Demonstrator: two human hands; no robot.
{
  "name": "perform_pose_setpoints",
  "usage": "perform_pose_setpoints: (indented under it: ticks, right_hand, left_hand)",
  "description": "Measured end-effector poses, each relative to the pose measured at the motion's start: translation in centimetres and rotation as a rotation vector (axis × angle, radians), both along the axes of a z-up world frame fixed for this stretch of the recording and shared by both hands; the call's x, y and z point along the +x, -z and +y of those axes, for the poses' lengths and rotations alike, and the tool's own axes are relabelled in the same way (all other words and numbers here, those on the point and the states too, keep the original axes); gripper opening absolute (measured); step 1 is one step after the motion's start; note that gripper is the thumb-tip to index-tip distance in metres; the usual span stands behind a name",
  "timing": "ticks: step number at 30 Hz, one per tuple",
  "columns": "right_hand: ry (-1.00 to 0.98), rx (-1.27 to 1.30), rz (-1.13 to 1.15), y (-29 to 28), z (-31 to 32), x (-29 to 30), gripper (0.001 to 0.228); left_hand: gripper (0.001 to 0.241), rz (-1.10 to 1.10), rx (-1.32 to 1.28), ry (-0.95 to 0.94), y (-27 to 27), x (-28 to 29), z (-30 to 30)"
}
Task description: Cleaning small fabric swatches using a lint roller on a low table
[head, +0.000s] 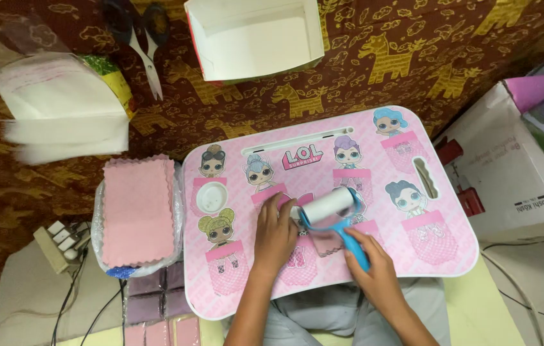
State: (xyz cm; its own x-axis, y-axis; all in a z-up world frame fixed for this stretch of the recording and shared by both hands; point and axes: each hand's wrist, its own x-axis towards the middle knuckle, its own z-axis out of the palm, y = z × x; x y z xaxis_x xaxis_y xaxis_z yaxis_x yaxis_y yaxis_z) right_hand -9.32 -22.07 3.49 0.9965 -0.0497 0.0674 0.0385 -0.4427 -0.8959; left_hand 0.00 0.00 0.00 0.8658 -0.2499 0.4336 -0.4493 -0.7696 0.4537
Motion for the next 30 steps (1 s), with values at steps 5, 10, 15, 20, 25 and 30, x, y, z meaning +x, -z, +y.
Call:
perform_pose_setpoints:
  ticks: [5,10,15,20,25,30]
  right_hand:
    - [0.059,-0.001,0.031,4.5,-3.8,-6.4,0.042]
    - [0.211,-0.117,-0.002,5.3,-5.1,-9.0,0.041]
    - [0.103,-0.183,-0.482,-0.7,-4.4,-3.9,0.027]
    - [-0.031,-0.225,-0.795,-9.1,-3.8,3.9,0.041]
    - [-0.108,-0.460,-1.137,-21.9,-1.1,9.1,0.042]
    - [0.021,-1.073,-1.215,-29.0,0.7,12.4,0.023]
  left_hand:
    - [0.042,-0.004,0.045,0.022,-0.6,-0.2,-0.2]
    - [0.046,0.040,0.073,0.032,-0.5,-0.4,-0.2]
    - [0.044,0.050,0.080,0.039,-0.7,-0.9,-0.2]
    - [0.044,0.116,0.095,0.019,1.2,-0.7,-0.1]
    - [0.046,-0.055,0.065,-0.003,2.8,-0.4,0.0]
    - [0.047,0.085,0.071,0.062,1.0,-0.7,0.2]
